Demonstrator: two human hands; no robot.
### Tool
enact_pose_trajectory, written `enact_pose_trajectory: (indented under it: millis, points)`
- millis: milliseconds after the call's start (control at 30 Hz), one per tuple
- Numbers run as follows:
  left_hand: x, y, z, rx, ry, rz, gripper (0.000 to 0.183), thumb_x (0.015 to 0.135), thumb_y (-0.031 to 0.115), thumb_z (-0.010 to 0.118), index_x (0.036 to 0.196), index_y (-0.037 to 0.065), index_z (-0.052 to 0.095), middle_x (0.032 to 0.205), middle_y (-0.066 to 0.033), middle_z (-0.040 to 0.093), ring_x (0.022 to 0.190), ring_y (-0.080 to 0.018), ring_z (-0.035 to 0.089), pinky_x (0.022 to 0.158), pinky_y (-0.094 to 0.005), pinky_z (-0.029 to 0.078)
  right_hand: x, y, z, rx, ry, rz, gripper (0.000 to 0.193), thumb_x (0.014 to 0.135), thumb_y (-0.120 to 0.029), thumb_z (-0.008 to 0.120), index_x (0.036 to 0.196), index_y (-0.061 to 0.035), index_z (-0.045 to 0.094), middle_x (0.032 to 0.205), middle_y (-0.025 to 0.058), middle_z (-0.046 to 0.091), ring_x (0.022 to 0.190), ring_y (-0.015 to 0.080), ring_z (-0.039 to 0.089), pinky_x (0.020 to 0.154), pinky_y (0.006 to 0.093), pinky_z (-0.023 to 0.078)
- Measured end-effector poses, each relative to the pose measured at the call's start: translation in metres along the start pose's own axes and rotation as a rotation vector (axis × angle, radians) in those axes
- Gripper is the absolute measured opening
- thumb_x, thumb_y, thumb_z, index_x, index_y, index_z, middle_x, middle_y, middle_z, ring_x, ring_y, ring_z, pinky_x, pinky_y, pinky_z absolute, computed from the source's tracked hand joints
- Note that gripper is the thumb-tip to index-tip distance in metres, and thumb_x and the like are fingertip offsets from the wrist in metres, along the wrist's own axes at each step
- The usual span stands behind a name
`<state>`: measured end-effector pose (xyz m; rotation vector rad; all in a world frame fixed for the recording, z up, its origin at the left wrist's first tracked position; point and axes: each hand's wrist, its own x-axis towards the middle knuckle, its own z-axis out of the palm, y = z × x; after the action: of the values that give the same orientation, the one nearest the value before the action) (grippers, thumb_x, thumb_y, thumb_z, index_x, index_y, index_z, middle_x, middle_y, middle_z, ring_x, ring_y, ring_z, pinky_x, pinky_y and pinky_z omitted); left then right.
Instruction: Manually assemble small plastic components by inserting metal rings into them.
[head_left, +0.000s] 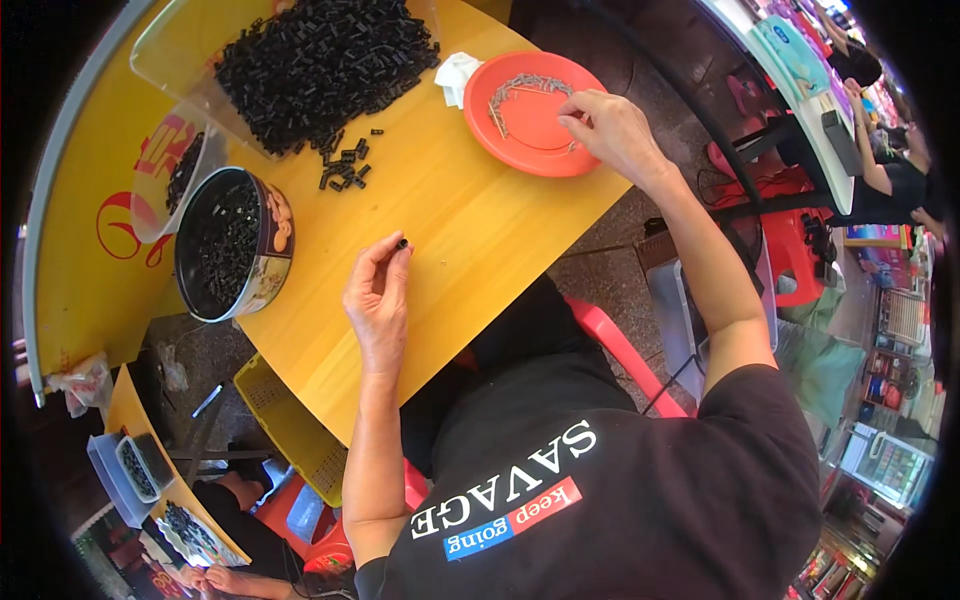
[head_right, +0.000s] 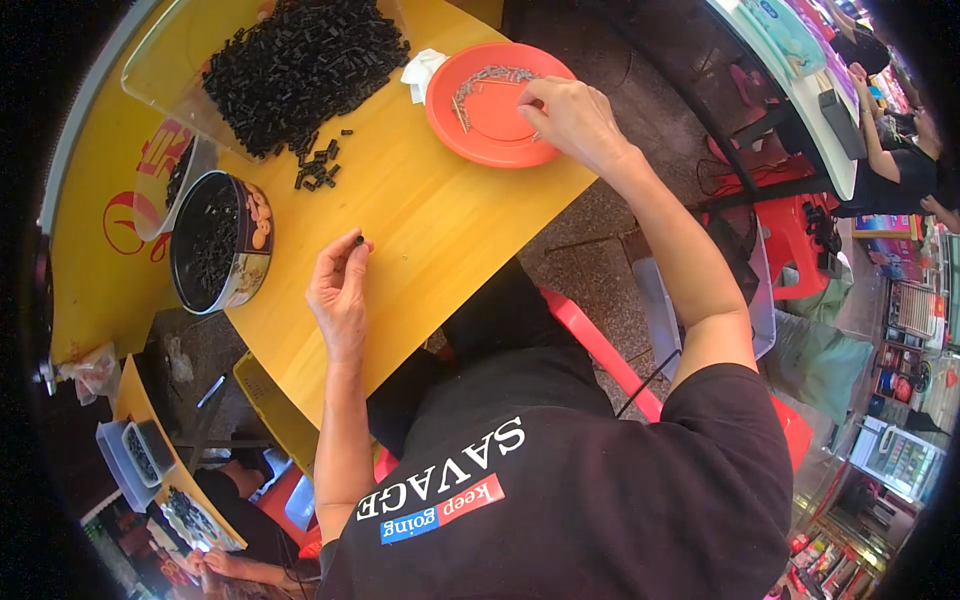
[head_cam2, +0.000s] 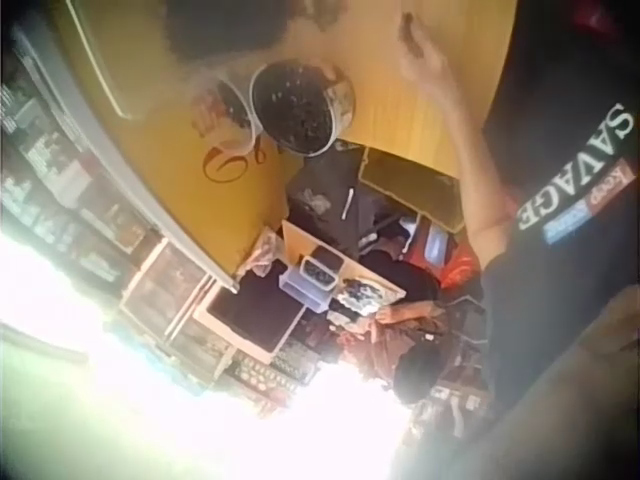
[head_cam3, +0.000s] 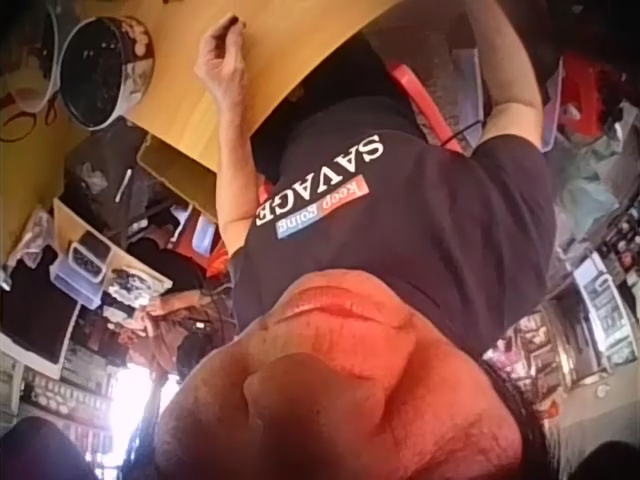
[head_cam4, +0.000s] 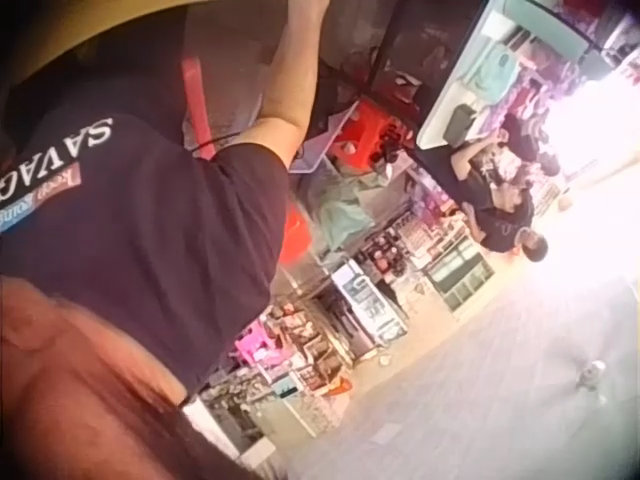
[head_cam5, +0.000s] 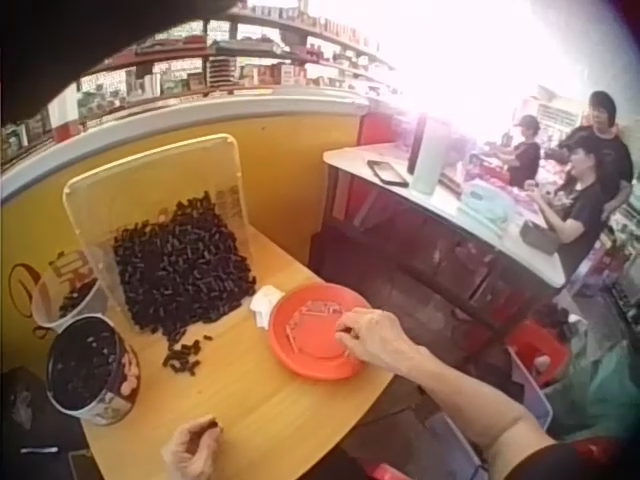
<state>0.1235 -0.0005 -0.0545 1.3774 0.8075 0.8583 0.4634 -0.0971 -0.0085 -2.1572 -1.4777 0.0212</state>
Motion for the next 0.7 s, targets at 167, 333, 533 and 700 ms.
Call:
enact_pose_trajectory:
  millis: [167,333,533,700]
  points:
    - [-0.001,-0.008,-0.005,0.003,-0.004,-0.021,0.018,0.097,-0.001,0.063,0.115,-0.002,0.067,0.103,-0.0019,0.064,0.097,-0.0084,0.062,0.089,-0.0218,0.049,0.011,0.016,-0.013,-0.187,-0.164,0.072,0.018,0.087,-0.019,0.064,0.097,-0.0081,0.073,0.091,0.0134,0.073,0.089,0.0329,0.071,0.079,0.0428,0.056]
    - [-0.002,-0.008,-0.004,-0.017,-0.010,-0.026,0.018,0.098,-0.002,0.061,0.116,-0.003,0.066,0.105,-0.0028,0.063,0.099,-0.0102,0.063,0.092,-0.0232,0.050,0.011,0.023,-0.028,-0.169,-0.274,0.009,0.016,0.085,-0.019,0.065,0.094,-0.0069,0.072,0.089,0.0130,0.073,0.086,0.0334,0.070,0.079,0.0427,0.055]
    - [-0.002,-0.014,-0.008,0.026,-0.043,-0.006,0.024,0.099,0.000,0.060,0.123,-0.002,0.063,0.111,-0.0066,0.066,0.105,-0.0128,0.063,0.094,-0.0243,0.049,0.005,0.013,-0.023,-0.133,-0.377,-0.194,0.013,0.083,-0.017,0.067,0.089,-0.0056,0.069,0.089,0.0119,0.071,0.085,0.0326,0.069,0.077,0.0430,0.054]
    - [-0.002,-0.013,-0.007,0.036,-0.044,0.011,0.023,0.099,0.001,0.060,0.122,-0.002,0.063,0.110,-0.0061,0.065,0.104,-0.0127,0.064,0.094,-0.0246,0.049,0.010,0.012,-0.015,-0.169,-0.360,-0.244,0.013,0.082,-0.017,0.067,0.086,-0.0051,0.067,0.088,0.0125,0.071,0.085,0.0328,0.069,0.075,0.0440,0.054]
